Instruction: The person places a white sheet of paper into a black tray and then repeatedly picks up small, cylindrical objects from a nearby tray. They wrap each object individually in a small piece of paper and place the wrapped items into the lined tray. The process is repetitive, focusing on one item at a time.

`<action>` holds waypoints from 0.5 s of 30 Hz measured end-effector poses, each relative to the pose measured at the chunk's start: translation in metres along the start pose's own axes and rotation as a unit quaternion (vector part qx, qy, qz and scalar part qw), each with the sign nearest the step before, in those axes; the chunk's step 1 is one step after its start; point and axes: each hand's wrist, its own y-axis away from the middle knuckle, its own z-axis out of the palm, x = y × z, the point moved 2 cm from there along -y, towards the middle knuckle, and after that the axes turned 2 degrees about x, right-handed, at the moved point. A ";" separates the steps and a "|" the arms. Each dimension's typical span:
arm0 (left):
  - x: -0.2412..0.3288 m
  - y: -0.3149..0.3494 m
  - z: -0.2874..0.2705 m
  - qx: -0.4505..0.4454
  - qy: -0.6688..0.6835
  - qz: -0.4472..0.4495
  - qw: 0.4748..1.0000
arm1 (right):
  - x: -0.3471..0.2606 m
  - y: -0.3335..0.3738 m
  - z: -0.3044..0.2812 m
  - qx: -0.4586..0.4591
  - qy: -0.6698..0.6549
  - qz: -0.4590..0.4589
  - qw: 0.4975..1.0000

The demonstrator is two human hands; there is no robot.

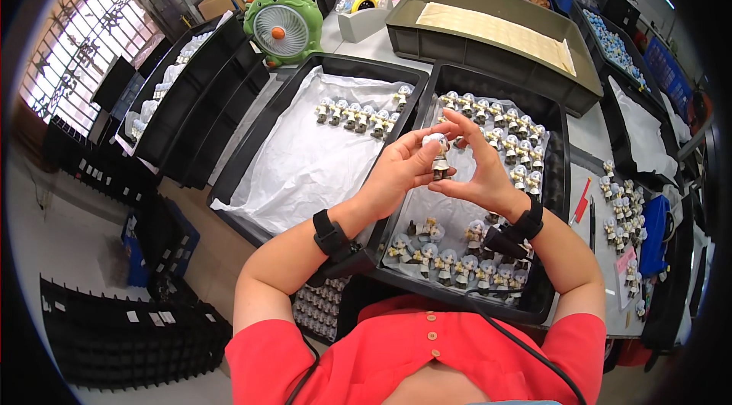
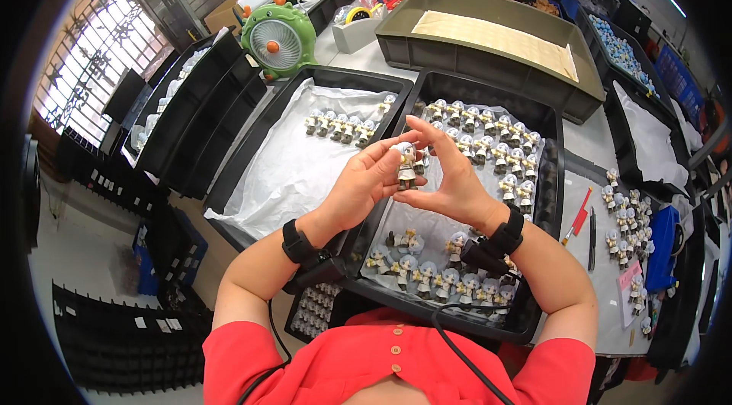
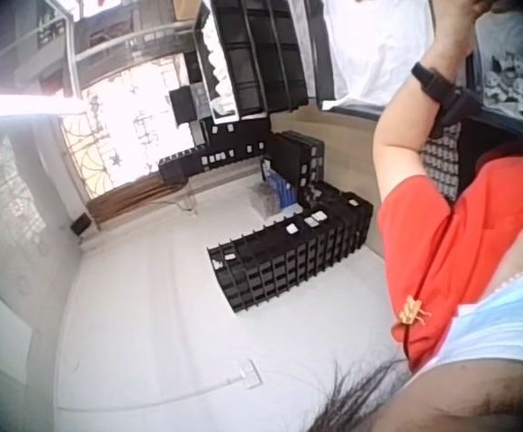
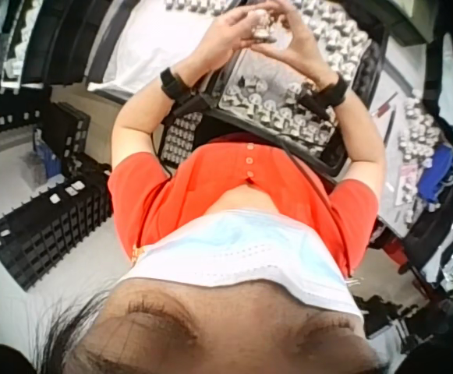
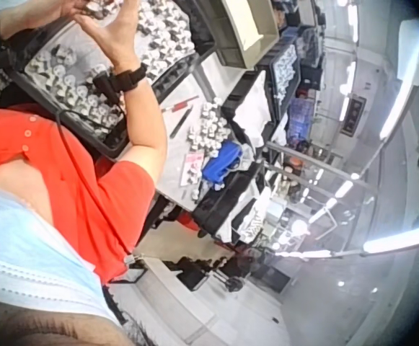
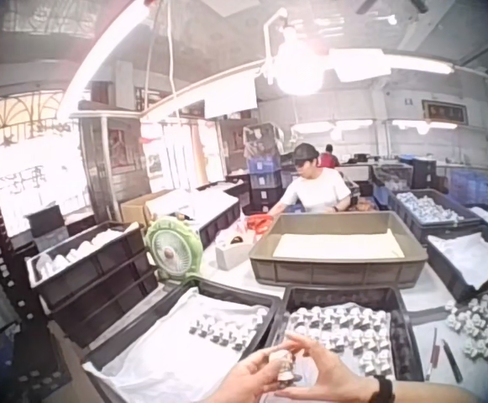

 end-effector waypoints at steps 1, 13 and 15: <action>-0.001 0.000 0.000 0.002 -0.005 0.005 1.000 | 0.000 0.000 0.000 0.000 0.007 -0.003 1.000; -0.001 -0.001 -0.004 -0.028 0.090 0.009 0.995 | -0.001 0.003 0.006 0.032 -0.014 -0.013 0.999; 0.001 0.000 -0.003 -0.055 0.075 0.009 0.996 | -0.002 0.003 0.006 0.046 -0.010 -0.025 0.999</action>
